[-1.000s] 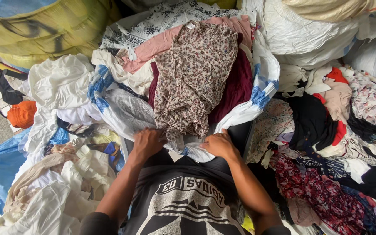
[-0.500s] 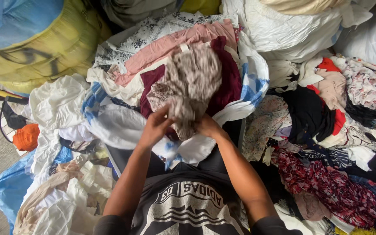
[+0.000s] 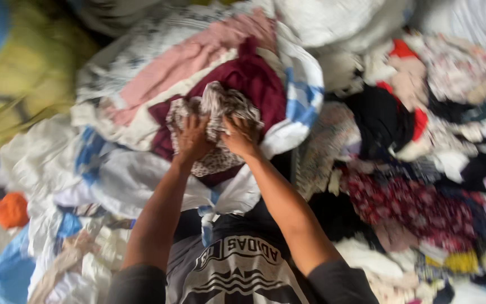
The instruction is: The person sorts through a large pile of clothes, picking up and shaking out individual items including a floral dress, a pink top, and a red patterned blouse.
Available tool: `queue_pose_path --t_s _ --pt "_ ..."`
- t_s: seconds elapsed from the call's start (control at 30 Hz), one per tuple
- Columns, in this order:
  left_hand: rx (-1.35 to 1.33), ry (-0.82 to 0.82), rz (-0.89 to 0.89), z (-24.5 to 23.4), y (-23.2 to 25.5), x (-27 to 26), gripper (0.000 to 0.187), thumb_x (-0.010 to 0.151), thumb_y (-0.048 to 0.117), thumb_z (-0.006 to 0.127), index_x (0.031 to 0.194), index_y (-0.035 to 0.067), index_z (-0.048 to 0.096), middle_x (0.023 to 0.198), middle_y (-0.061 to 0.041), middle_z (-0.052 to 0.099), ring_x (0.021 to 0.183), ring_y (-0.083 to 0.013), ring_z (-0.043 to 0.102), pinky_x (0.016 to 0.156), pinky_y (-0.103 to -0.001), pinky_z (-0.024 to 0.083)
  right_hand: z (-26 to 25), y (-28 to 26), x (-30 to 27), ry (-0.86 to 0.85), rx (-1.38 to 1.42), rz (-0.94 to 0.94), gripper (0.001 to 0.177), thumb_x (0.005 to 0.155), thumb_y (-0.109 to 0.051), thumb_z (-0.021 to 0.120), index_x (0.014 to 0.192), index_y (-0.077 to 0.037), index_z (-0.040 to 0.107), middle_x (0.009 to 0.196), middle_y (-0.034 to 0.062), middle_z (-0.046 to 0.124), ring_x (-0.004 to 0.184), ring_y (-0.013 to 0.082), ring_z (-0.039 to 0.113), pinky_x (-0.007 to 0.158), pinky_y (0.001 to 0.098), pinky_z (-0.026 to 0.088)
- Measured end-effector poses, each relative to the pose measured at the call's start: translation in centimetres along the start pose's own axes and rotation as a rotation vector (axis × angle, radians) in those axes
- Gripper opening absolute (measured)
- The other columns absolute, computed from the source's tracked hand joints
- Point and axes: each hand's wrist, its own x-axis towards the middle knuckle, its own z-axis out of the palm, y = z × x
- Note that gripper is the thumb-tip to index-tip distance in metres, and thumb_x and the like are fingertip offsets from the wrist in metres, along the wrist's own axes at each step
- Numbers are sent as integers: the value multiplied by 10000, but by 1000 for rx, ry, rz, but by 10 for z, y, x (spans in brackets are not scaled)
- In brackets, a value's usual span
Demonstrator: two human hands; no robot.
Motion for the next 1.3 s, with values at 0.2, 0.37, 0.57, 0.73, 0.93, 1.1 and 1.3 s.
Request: queue_pose_path --t_s 0.2,0.37,0.57,0.73,0.93,1.1,1.3 --pt "-113 1 21 85 -32 43 1241 781 668 869 1802 225 321 1812 -244 238 1674 -550 191 1186 -928 230 -85 -42 5 -221 -3 126 573 1014 -662 515 1397 -302 744 1421 71 728 1433 359 591 1196 701 389" --pt "-111 5 -6 103 -39 68 1153 800 533 817 1799 267 305 1822 -237 230 1662 -565 212 1186 -898 257 -36 -25 32 -230 55 110 554 1046 -592 486 1342 -254 810 1398 110 782 1459 352 610 1268 657 354" --pt "-83 34 -25 75 -26 52 1070 775 510 815 1721 286 368 1810 -196 258 1648 -523 207 1152 -843 340 -33 -26 36 -264 155 158 568 1037 -572 488 1422 -259 763 1520 78 726 1549 326 544 1314 665 305" --pt "-7 11 -14 61 -35 62 1066 779 610 815 1701 284 392 1822 -145 239 1632 -478 248 1182 -818 346 -76 -33 44 -358 257 189 612 1076 -592 490 1544 -250 686 1634 73 644 1597 342 485 1300 691 319" --pt "22 1 -43 26 -11 25 1069 849 635 784 1742 190 399 1853 -211 231 1697 -465 192 1339 -787 117 -134 -43 -7 -358 205 116 682 1029 -698 586 1609 -340 587 1708 22 529 1651 331 399 1317 756 265" --pt "-80 -47 13 27 -43 33 1329 642 585 966 1776 346 315 1843 -210 204 1674 -522 258 1267 -804 307 -175 -32 -79 381 645 -229 511 991 -230 836 1489 -172 737 1566 238 666 1409 589 629 1184 674 558" --pt "-233 14 78 -50 -18 -67 1160 779 674 882 1759 227 454 1860 -247 215 1703 -540 162 1254 -842 268 -182 68 -166 944 1018 246 255 1030 -18 758 1243 -135 833 1041 81 851 983 236 811 903 400 658"
